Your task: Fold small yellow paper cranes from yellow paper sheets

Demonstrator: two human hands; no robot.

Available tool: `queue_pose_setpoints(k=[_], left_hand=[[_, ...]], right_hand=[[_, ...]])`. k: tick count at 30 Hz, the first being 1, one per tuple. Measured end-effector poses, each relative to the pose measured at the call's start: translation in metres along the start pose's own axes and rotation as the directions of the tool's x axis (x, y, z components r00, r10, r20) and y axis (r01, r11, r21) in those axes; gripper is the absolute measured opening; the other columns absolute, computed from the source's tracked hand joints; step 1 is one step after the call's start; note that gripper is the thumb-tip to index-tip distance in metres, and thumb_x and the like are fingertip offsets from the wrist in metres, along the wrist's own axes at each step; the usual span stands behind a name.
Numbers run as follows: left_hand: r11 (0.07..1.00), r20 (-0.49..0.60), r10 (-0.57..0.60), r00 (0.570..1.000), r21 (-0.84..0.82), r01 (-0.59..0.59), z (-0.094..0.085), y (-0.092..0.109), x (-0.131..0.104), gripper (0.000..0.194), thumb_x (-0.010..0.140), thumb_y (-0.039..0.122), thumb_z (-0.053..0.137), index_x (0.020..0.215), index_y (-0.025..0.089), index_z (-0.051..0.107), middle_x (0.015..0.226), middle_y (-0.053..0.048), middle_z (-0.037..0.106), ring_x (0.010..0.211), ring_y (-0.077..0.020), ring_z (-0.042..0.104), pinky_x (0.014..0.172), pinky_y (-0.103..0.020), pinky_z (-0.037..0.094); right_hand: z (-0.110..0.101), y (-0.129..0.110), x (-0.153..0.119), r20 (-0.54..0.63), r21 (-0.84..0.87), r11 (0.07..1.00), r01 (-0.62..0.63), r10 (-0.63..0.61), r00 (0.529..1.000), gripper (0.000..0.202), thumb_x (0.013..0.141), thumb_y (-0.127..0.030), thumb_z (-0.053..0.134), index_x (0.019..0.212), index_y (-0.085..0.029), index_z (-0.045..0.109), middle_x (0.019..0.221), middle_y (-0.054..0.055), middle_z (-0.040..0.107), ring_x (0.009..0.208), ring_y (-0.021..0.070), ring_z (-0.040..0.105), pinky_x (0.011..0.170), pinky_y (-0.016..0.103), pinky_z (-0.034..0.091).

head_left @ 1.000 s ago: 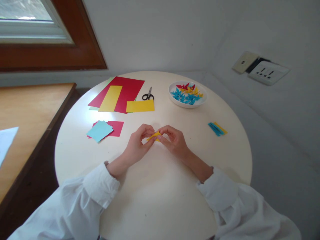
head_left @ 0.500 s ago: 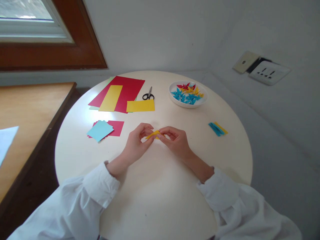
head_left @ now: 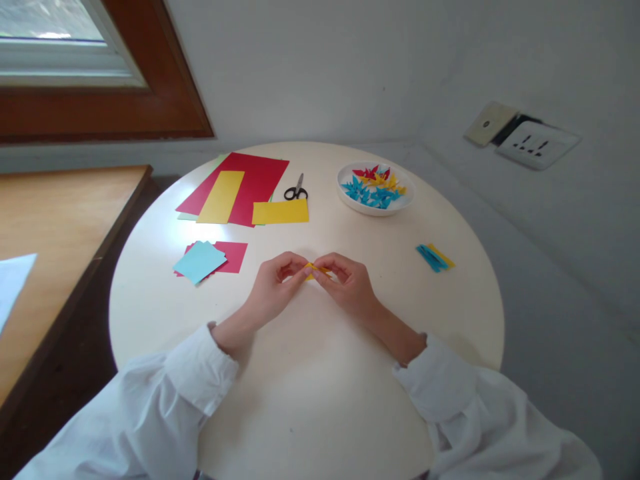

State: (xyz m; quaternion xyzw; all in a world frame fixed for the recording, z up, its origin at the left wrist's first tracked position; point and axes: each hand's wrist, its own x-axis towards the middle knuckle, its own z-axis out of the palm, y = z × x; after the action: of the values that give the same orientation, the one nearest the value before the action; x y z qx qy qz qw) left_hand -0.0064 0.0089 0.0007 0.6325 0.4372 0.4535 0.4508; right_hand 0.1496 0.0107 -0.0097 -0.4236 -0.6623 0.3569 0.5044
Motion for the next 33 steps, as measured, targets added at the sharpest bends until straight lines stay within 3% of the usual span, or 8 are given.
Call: queue_pose_setpoints(k=[9, 17, 25, 33], left_hand=[[0.999, -0.058, -0.047, 0.997, -0.018, 0.046, -0.0007, 0.0007, 0.0022, 0.02, 0.074, 0.035, 0.065, 0.072, 0.016, 0.059, 0.067, -0.001, 0.061, 0.061, -0.0124, 0.055, 0.056, -0.024, 0.043], [0.996, -0.002, -0.079, 0.997, -0.033, 0.078, 0.0005, 0.0034, 0.0033, 0.025, 0.075, 0.04, 0.063, 0.072, 0.015, 0.062, 0.067, -0.002, 0.061, 0.061, -0.0121, 0.054, 0.055, -0.023, 0.041], [0.993, -0.037, -0.117, 0.993, -0.024, 0.116, 0.0002, 0.0092, 0.0027, 0.023, 0.075, 0.036, 0.064, 0.066, 0.015, 0.061, 0.058, 0.001, 0.057, 0.054, -0.0096, 0.048, 0.049, -0.021, 0.038], [0.985, -0.064, -0.167, 0.984, -0.065, 0.163, 0.0001, 0.0071, 0.0034, 0.025, 0.073, 0.038, 0.065, 0.065, 0.015, 0.06, 0.06, 0.001, 0.056, 0.054, -0.0091, 0.047, 0.05, -0.021, 0.035]], right_hand=[[-0.0003, -0.0007, 0.0014, -0.029, 0.036, 0.998, -0.06, 0.061, 0.998, 0.011, 0.072, -0.03, 0.064, 0.07, -0.02, 0.062, 0.071, 0.002, 0.067, 0.067, 0.015, 0.062, 0.066, 0.029, 0.052], [0.0, -0.0002, 0.0011, -0.013, -0.01, 0.997, -0.074, 0.073, 0.997, 0.015, 0.073, -0.033, 0.064, 0.067, -0.02, 0.063, 0.067, 0.001, 0.067, 0.063, 0.0144, 0.061, 0.06, 0.027, 0.049], [0.0015, -0.0008, 0.0014, -0.036, -0.008, 0.998, -0.068, 0.067, 0.997, 0.013, 0.072, -0.031, 0.064, 0.066, -0.02, 0.063, 0.065, 0.001, 0.068, 0.061, 0.0142, 0.06, 0.057, 0.026, 0.047], [0.0037, 0.0033, 0.0024, -0.041, 0.17, 0.969, -0.18, 0.189, 0.981, 0.021, 0.065, -0.034, 0.07, 0.074, -0.02, 0.058, 0.072, 0.001, 0.066, 0.069, 0.0152, 0.063, 0.063, 0.028, 0.051]])
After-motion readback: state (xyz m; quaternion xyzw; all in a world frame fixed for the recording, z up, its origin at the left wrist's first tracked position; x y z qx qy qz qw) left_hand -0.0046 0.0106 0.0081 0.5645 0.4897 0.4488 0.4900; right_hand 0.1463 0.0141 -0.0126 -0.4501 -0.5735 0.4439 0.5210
